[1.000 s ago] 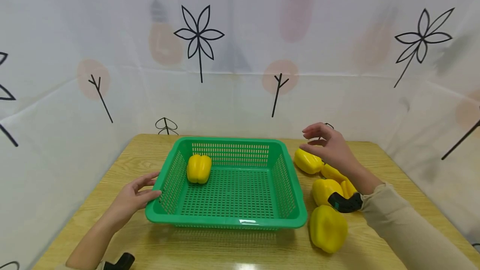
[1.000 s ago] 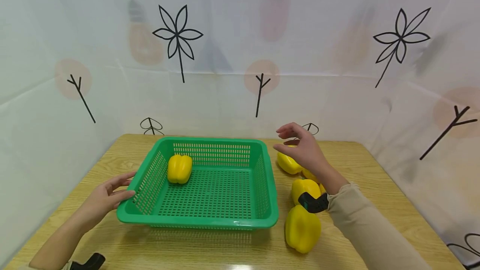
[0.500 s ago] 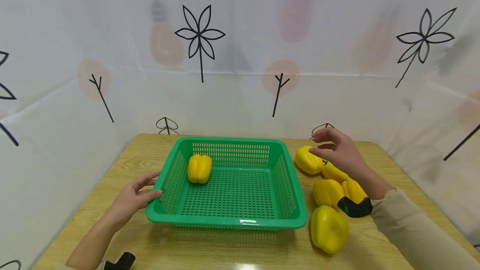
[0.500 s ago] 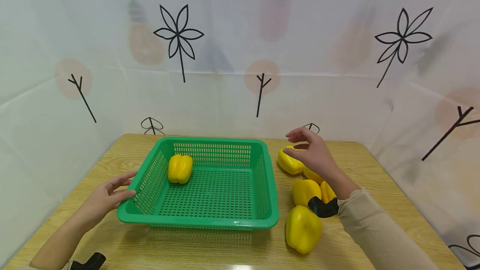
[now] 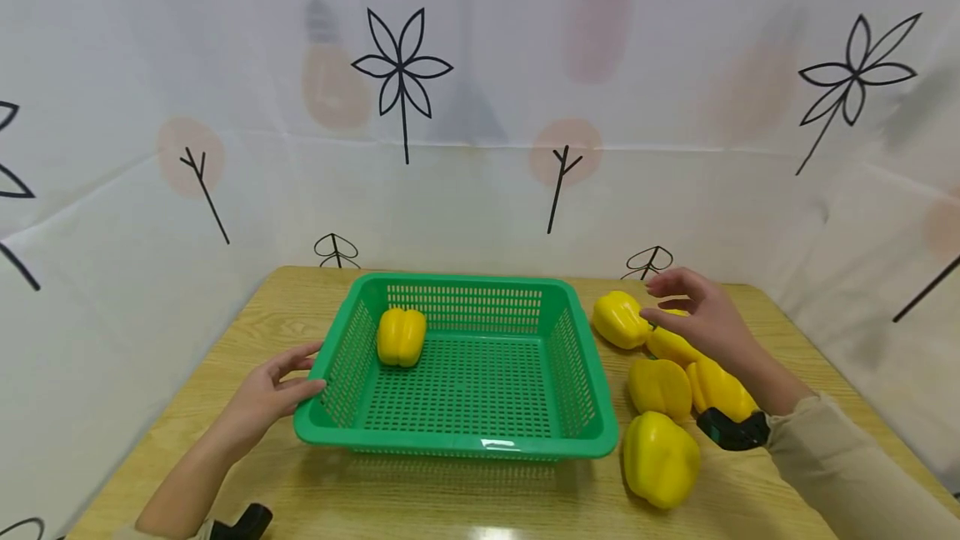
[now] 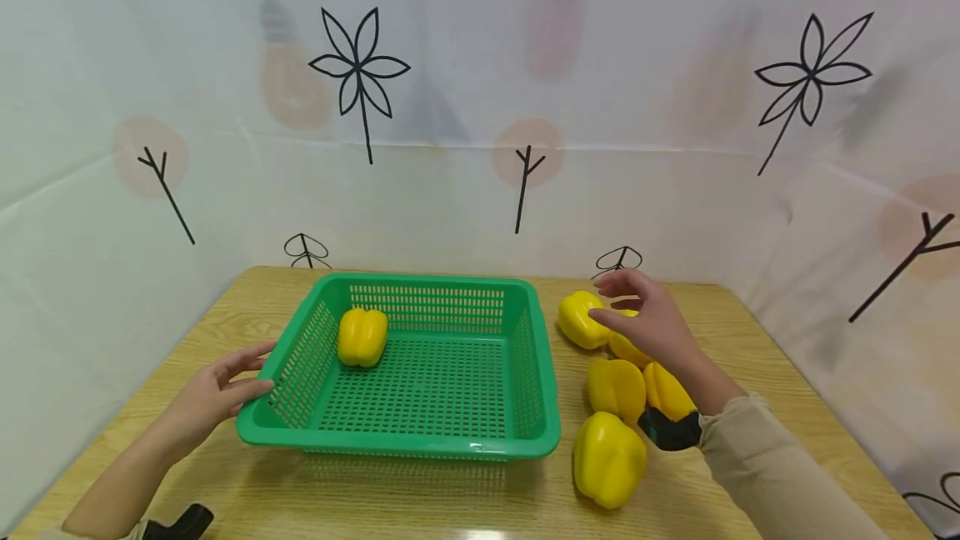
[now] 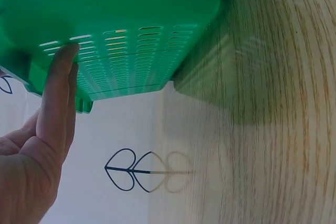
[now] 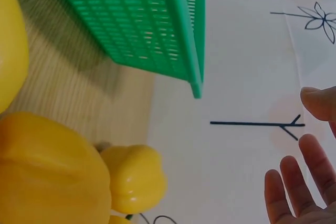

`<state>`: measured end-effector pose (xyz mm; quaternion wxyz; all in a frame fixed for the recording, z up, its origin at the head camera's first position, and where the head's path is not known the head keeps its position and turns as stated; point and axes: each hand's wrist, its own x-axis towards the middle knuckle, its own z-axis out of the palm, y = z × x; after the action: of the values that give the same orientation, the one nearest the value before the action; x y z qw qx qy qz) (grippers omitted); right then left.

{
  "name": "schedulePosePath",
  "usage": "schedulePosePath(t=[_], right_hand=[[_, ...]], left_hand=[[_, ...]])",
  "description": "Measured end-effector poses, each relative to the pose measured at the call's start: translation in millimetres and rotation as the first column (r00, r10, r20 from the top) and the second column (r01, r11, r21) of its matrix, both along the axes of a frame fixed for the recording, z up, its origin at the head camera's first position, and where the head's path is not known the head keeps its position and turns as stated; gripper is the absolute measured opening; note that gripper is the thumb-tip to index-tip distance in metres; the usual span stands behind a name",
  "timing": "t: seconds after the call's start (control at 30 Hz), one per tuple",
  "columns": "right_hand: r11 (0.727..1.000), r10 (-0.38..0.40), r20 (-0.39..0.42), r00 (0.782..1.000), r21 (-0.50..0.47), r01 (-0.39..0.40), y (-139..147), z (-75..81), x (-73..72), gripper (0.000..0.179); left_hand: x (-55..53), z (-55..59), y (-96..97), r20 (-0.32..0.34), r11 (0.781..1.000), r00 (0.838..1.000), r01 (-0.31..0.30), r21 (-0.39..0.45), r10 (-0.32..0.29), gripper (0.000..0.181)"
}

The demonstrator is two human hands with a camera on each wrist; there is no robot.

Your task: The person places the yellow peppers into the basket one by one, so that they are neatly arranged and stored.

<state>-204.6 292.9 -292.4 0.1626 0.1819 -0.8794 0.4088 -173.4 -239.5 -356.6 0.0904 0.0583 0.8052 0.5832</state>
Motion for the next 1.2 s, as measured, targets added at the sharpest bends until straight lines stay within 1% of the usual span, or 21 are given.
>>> schedulePosePath(t=[0.3, 0.47, 0.67, 0.87, 1.1, 1.2], right_hand=[[0.999, -0.026, -0.005, 1.000, 0.036, 0.026, 9.3, -6.7, 4.9, 0.031], [0.998, -0.032, -0.018, 0.999, 0.044, 0.033, 15.1, -10.7, 6.7, 0.031], [0.997, -0.050, -0.012, 0.999, 0.053, 0.050, 22.2, -15.1, 8.3, 0.029], [0.997, -0.057, -0.024, 0.998, 0.054, 0.059, 29.7, -20.1, 10.9, 0.028], [0.994, -0.075, -0.007, 0.997, 0.085, 0.075, 41.5, -25.3, 13.9, 0.029], [0.991, -0.085, 0.000, 0.996, 0.101, 0.085, 46.8, -28.5, 14.9, 0.030]], left_hand=[[-0.1, 0.0, 1.0, -0.001, 1.000, 1.000, 0.001, 0.003, -0.001, 0.067], [0.5, 0.3, 1.6, 0.000, 1.000, 1.000, 0.000, 0.008, 0.000, 0.067], [1.4, 0.1, 1.6, 0.000, 1.000, 1.000, 0.003, 0.023, -0.003, 0.067], [1.1, 0.5, 0.3, -0.026, 0.999, 0.999, 0.027, 0.042, -0.026, 0.066], [0.3, -2.5, 0.2, -0.008, 1.000, 1.000, 0.004, 0.030, -0.004, 0.067], [0.3, -2.7, 0.2, -0.012, 1.000, 1.000, 0.004, 0.020, -0.004, 0.067]])
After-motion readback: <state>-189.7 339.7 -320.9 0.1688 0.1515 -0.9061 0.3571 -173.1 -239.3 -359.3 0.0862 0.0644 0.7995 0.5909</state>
